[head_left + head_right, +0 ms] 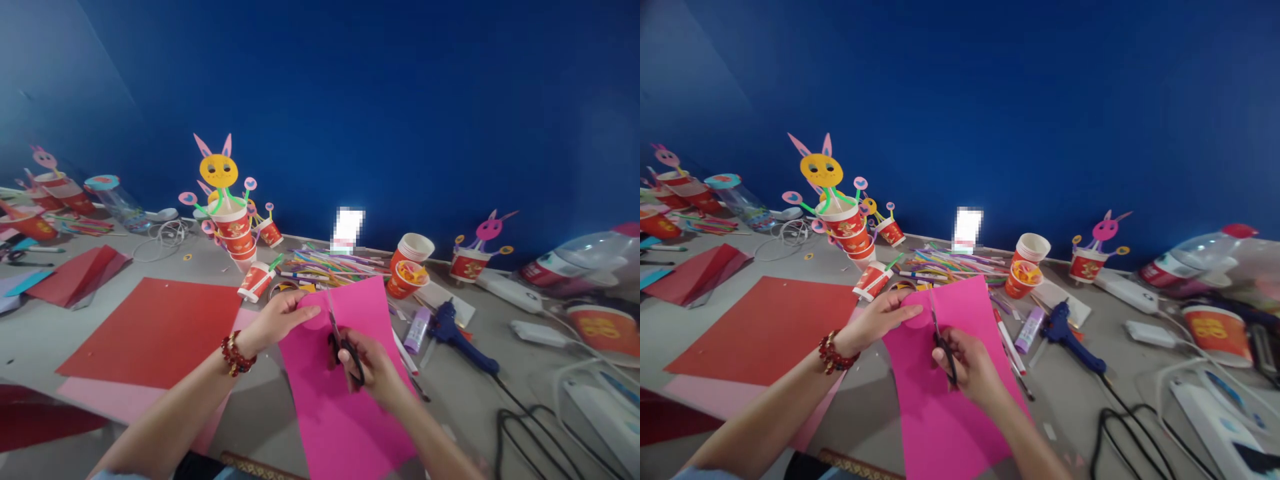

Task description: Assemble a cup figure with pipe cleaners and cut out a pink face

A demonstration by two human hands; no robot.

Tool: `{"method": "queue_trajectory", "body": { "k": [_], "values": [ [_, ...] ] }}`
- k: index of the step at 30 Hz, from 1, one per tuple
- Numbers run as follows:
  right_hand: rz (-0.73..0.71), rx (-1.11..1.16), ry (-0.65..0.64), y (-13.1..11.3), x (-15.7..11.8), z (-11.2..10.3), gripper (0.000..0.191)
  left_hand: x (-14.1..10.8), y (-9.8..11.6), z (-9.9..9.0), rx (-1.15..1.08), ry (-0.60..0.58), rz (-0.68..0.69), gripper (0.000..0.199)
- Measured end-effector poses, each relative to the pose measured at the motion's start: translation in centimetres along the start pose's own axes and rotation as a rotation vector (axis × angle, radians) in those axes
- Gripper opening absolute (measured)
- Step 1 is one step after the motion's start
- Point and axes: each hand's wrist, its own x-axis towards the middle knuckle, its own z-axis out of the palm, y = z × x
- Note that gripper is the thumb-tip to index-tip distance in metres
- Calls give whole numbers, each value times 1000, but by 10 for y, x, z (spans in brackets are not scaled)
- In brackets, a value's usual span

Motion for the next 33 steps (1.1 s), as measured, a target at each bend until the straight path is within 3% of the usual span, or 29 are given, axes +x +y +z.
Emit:
{"method": "queue_trajectory", "body": {
  "k": [13,33],
  "values": [
    [122,148,-45,18,4,-3,55,0,-16,-2,-53,-1,-52,36],
    [86,67,-61,22,5,-12,54,0,-15,-2,-40,32,-80,42]
  ]
}}
